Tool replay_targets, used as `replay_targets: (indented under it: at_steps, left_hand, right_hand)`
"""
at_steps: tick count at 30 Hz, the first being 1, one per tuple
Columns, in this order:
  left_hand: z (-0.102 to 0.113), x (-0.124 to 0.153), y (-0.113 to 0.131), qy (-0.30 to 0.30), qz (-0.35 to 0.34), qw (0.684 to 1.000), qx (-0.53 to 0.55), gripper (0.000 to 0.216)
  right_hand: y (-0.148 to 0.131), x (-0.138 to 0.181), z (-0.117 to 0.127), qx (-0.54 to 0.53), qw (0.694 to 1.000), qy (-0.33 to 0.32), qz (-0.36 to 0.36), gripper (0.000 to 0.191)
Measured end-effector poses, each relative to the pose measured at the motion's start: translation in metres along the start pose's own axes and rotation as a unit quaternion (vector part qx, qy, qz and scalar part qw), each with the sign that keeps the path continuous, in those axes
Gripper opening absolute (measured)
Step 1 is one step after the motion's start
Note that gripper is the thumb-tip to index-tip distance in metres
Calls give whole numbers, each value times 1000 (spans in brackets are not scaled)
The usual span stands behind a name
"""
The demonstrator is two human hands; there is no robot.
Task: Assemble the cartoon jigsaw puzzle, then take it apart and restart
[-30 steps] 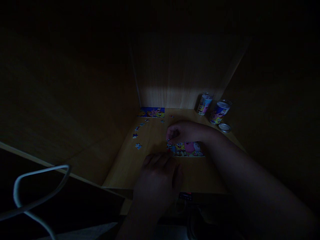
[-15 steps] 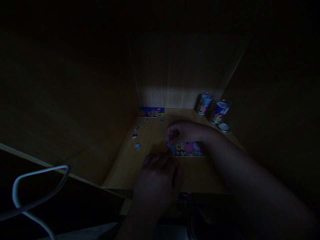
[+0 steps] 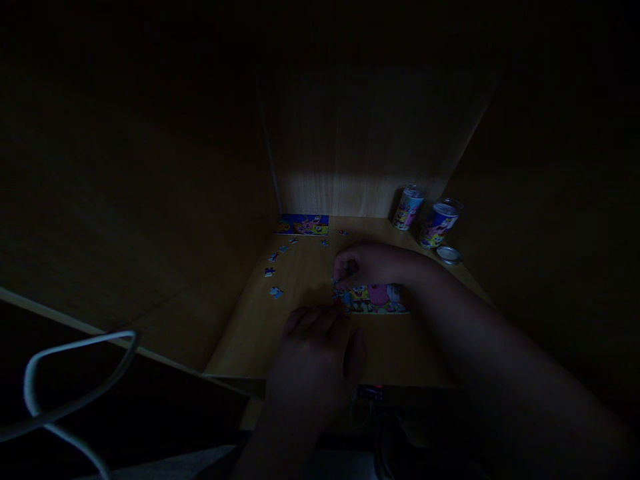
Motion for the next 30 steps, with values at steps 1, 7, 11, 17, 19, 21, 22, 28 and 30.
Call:
replay_targets:
  at_steps: [1, 7, 11, 17, 19, 21, 22, 28, 30]
  left_hand:
    - [0, 0, 0, 1, 0, 1000, -1, 14]
    - [1, 0, 0, 14, -3, 1000, 4, 14]
    - [2, -1, 0, 9, -4, 1000, 7, 12]
    - [1, -1, -1, 9, -3, 1000, 2, 14]
    - [1, 0, -2, 11, 0, 1000, -1, 15]
    - [-1, 0, -3, 4, 5, 1000, -14, 27]
    - [-2, 0, -3, -1, 6, 1000, -23, 39]
    - [-9, -1, -6, -50, 23, 997, -46, 73]
    - [-10, -2, -7, -60, 31, 997, -39, 70]
  right_hand:
    - [0, 0, -1, 6, 1000, -2, 2, 17]
    - [10, 4, 15, 79, 989, 126, -23, 16]
    - [33, 12, 34, 126, 961, 237, -70, 28]
    - [58, 1, 32, 185, 949, 249, -57, 40]
    - [61, -5, 27, 194, 950, 242, -44, 45]
    - [63, -10, 23, 200, 951, 233, -35, 47]
    - [63, -12, 22, 202, 952, 228, -33, 47]
    - [54, -6, 28, 211, 951, 219, -53, 32]
    - [51, -2, 31, 210, 951, 218, -69, 29]
Point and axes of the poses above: each hand's wrist, its own x-axis away from the middle knuckle, its own z-axis out of the back of the hand, y = z × x, the point moved 5 cm from there along -x, towards the middle knuckle, and after that the axes turned 14 degrees about -y, right-handed, at the moved point
